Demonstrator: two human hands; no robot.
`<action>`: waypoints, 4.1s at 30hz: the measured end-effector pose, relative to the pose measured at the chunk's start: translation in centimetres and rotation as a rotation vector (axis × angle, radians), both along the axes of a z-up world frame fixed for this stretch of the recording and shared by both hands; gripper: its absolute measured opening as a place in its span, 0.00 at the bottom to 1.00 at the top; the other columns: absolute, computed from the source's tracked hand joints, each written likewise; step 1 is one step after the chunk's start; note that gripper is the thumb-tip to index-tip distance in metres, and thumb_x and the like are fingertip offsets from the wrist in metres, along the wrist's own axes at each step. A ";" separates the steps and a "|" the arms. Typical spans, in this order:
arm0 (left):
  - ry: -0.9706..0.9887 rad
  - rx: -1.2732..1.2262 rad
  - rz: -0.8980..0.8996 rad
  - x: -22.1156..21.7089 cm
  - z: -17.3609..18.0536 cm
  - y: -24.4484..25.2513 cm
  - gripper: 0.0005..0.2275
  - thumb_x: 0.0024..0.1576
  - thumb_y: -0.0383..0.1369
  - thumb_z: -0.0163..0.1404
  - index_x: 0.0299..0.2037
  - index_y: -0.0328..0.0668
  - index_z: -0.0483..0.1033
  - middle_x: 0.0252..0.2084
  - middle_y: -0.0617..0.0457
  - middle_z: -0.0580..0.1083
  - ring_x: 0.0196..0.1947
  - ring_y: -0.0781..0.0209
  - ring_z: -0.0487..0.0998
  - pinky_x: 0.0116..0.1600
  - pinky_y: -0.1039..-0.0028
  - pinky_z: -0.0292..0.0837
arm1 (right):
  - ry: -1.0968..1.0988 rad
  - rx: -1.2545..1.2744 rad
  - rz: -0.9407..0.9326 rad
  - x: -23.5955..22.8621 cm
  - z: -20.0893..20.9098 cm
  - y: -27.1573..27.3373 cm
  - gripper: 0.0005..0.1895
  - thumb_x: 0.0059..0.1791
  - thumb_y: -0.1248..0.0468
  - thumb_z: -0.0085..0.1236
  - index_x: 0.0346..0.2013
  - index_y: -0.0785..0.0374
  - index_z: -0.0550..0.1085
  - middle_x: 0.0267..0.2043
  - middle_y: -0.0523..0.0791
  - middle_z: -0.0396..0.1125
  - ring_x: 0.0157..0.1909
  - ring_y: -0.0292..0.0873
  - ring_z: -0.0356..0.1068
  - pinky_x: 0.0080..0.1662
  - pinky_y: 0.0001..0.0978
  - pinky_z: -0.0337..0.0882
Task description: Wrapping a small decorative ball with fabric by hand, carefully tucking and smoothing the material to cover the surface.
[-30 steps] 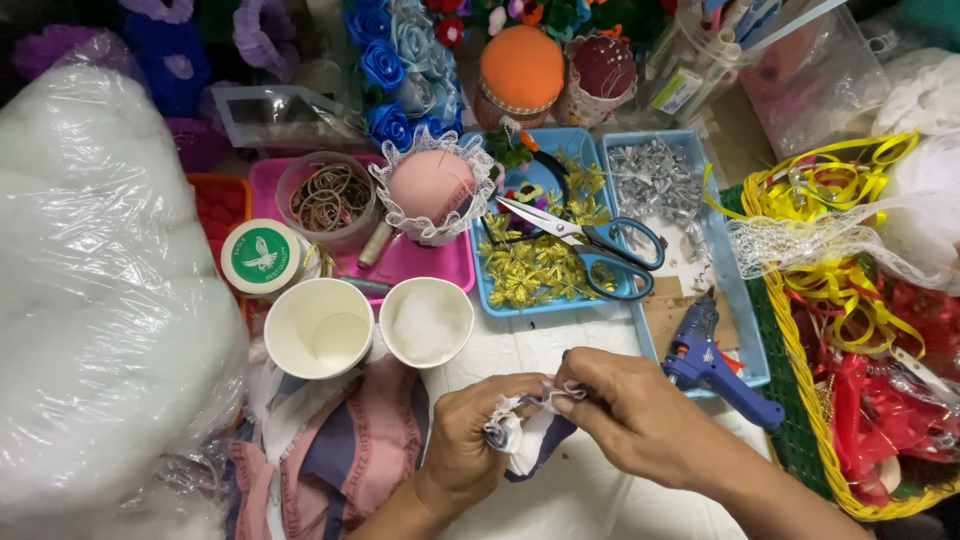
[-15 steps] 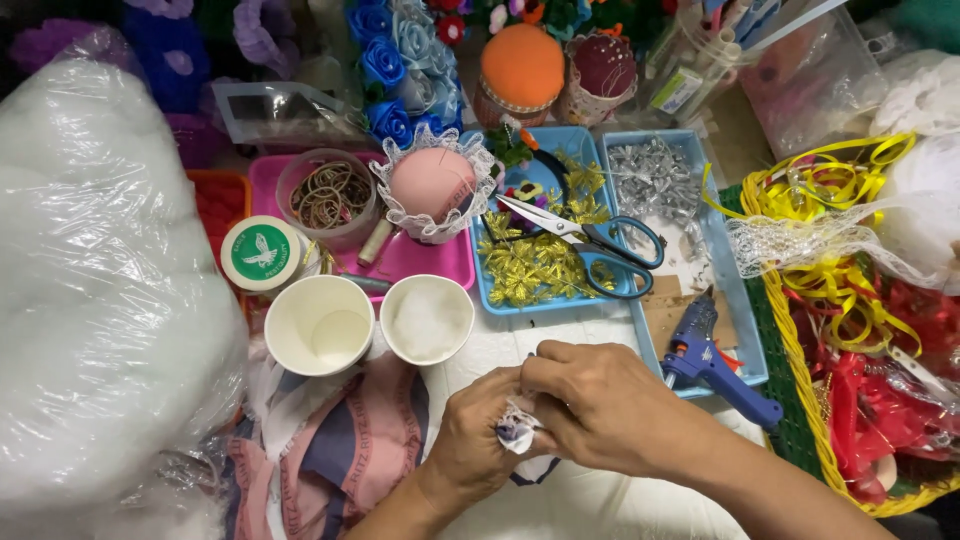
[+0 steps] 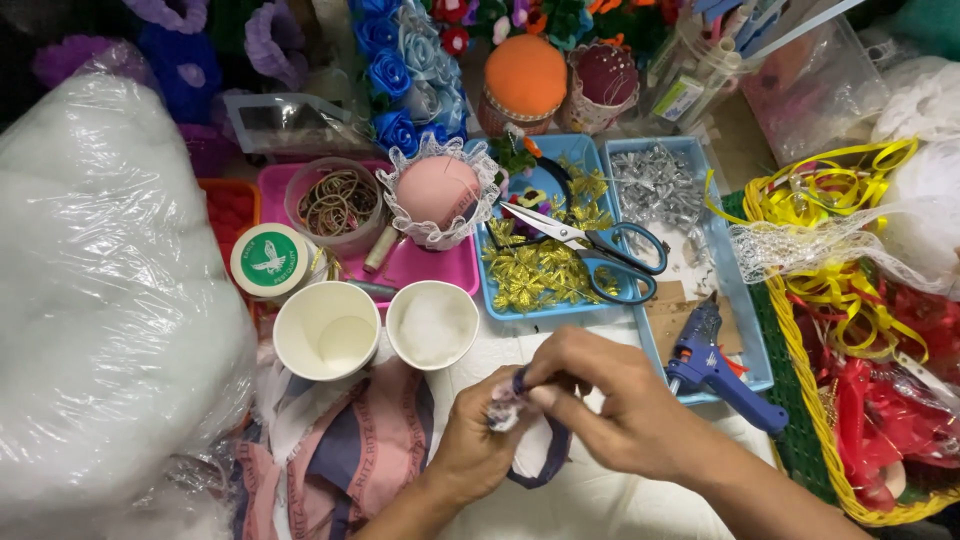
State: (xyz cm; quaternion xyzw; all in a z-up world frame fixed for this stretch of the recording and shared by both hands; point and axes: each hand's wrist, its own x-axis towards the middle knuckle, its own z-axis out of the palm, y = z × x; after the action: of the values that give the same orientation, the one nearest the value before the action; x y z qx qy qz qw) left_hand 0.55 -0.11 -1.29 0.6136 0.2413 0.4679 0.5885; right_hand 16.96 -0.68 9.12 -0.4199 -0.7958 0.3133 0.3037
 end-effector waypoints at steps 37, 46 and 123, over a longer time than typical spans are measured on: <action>0.457 0.180 0.107 0.4 1.4 -1.0 0.10 0.50 0.25 0.47 0.41 0.40 0.76 0.40 0.49 0.77 0.41 0.50 0.78 0.44 0.64 0.72 | -0.327 0.295 -0.139 0.7 -0.5 -5.1 0.18 0.50 0.64 0.51 0.54 0.60 0.69 0.52 0.54 0.66 0.49 0.56 0.68 0.49 0.47 0.69; 0.655 0.277 0.162 0.8 0.5 -0.9 0.08 0.43 0.30 0.56 0.33 0.43 0.77 0.38 0.56 0.75 0.41 0.52 0.74 0.41 0.61 0.70 | -0.199 0.254 -0.045 1.2 -4.9 -3.8 0.04 0.50 0.74 0.45 0.34 0.64 0.62 0.32 0.49 0.56 0.31 0.51 0.57 0.34 0.41 0.58; 0.479 0.414 0.120 -0.6 1.4 -1.9 0.10 0.57 0.31 0.43 0.40 0.40 0.77 0.53 0.49 0.74 0.64 0.44 0.71 0.63 0.50 0.61 | 0.038 -0.096 -0.422 -1.4 -4.6 -6.6 0.05 0.50 0.64 0.57 0.34 0.58 0.69 0.24 0.41 0.67 0.23 0.38 0.61 0.30 0.29 0.63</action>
State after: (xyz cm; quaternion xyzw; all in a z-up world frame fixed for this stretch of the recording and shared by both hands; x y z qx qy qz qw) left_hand -0.09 -2.03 0.07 0.7976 0.3087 0.3831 0.3489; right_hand 15.58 -7.28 4.52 -0.5854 -0.6685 0.2881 0.3571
